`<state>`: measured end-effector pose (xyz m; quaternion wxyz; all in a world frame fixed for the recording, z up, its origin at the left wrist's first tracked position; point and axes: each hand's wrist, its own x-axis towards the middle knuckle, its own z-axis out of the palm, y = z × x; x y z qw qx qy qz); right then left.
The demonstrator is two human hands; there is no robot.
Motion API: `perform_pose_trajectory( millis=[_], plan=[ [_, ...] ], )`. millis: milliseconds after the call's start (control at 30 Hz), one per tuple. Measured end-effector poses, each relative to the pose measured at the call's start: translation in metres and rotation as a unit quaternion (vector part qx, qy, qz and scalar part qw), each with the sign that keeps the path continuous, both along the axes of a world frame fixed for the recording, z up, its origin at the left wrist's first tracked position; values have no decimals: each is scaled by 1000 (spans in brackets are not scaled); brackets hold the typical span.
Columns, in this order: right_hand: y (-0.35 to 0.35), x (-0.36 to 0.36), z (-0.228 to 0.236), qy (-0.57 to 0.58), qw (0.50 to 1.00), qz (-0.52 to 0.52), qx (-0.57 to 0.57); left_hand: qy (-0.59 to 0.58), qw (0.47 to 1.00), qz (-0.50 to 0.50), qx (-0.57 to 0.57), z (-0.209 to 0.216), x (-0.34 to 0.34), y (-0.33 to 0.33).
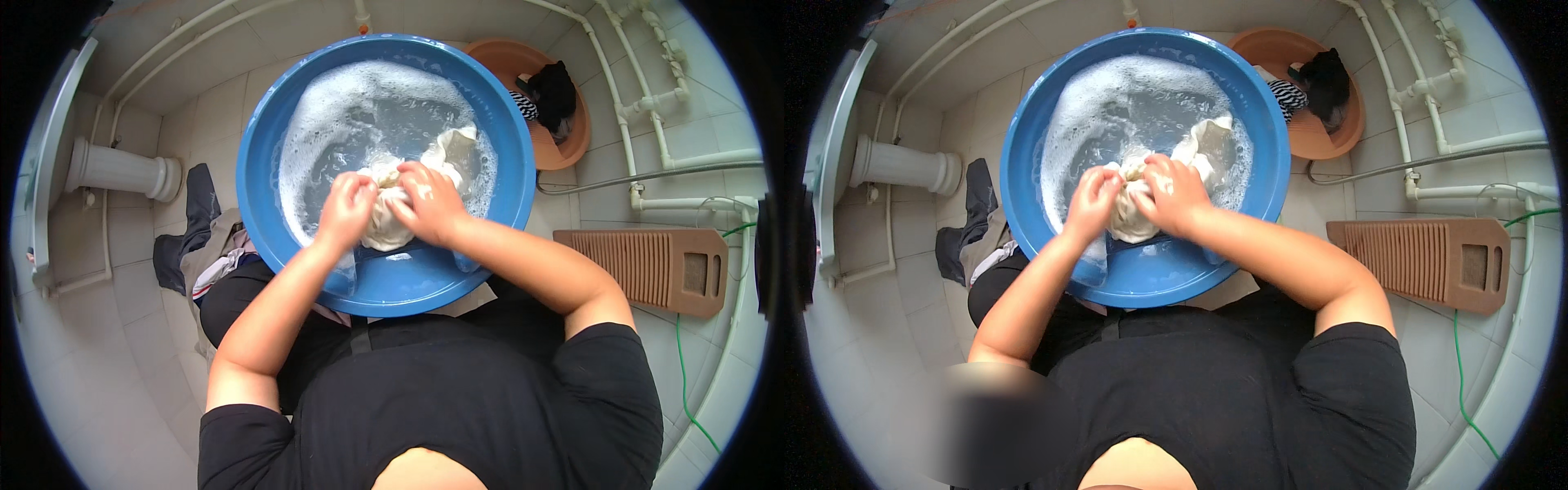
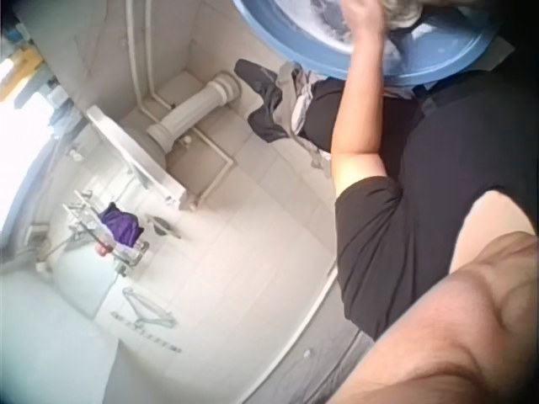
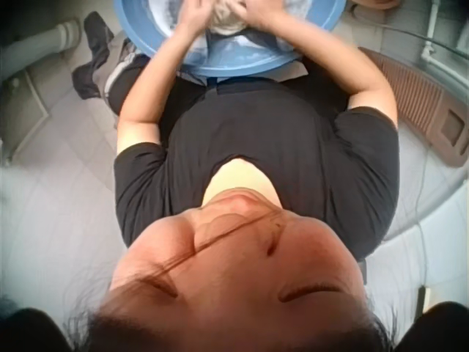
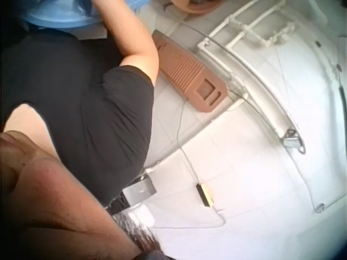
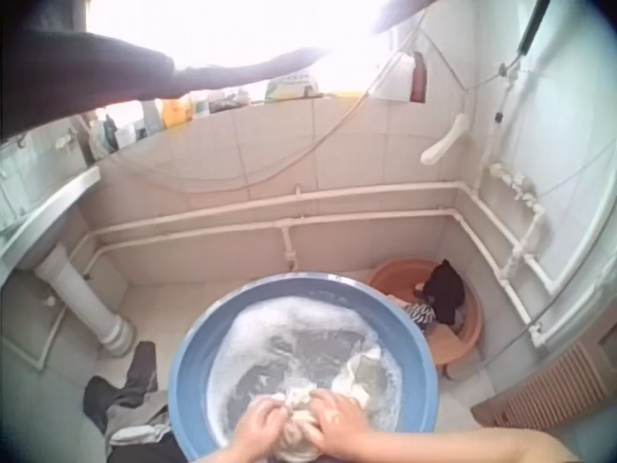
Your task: The person sits on the floor and hand-washes clothes in a blue basin filled with soapy water. They scrub a white cloth and then a striped shirt against the basin's textured bottom, repeatedly wringing and rinsing them.
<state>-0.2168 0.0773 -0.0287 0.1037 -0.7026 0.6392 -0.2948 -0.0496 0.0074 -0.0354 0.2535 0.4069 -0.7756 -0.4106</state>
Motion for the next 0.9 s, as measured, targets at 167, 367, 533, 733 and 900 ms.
perform_pose_trajectory(
  millis=[167,367,533,733,900],
  plan=[
    [14,12,-13,88,994,64,-22,-132,976,13,-173,-7,-9,31],
    [-62,11,-21,95,994,-47,41,-264,948,86,-157,-37,-21,-44],
    [-50,-7,-4,-34,965,10,259,-48,997,58,-21,-28,-16,-22],
    [-2,-1,-14,66,990,112,-59,-69,986,16,-154,-24,-16,9],
    [-70,-16,-31,-54,980,-36,188,-258,954,116,-97,-47,-40,-48]
  ],
)
